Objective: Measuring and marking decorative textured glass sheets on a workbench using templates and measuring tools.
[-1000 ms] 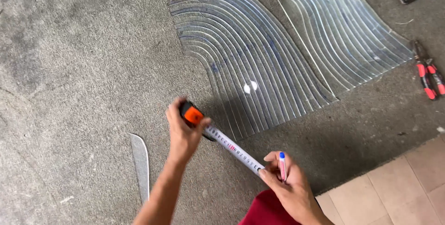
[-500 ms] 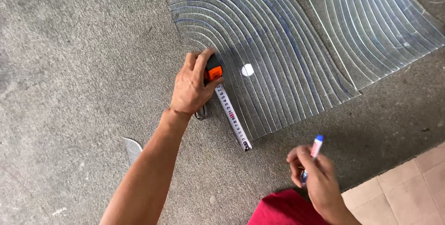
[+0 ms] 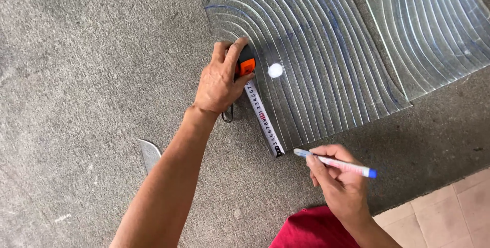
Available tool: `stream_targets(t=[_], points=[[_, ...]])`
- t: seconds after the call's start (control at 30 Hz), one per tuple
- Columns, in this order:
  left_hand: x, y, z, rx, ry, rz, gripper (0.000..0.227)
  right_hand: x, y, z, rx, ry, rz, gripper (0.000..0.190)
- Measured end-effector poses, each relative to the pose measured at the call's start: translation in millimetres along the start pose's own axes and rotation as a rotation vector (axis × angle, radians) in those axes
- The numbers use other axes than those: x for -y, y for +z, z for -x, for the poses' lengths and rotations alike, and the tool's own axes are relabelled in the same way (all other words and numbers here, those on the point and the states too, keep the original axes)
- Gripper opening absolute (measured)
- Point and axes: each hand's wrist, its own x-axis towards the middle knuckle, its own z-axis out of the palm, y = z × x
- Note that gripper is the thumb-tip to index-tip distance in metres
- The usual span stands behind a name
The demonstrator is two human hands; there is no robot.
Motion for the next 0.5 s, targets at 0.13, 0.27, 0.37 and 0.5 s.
stream_targets(t=[0.13,0.27,0.37,0.5], points=[[-4.2,-9.0,0.2,0.018,-0.006,0.009,0.083,9.3,5.2,-3.0,0.026,-0.067,0.079,0.012],[2.1,-6.4,2.2,0.016,-0.007,0.005,0.085,2.3,-0.5,0.3,0.028,-0.068,0.059,0.012],[1.0,-6.6,2.8,0.024,-0.005,-0.024,0.085,-1.8,-6.2,3.3,0.013,0.082,0.046,0.014],[-21.0,-35.4,18.4,0.088,-0.023,0.077,0.083,-22.2,-11.6,12.4,0.126,-0.073,0.14,0.019]])
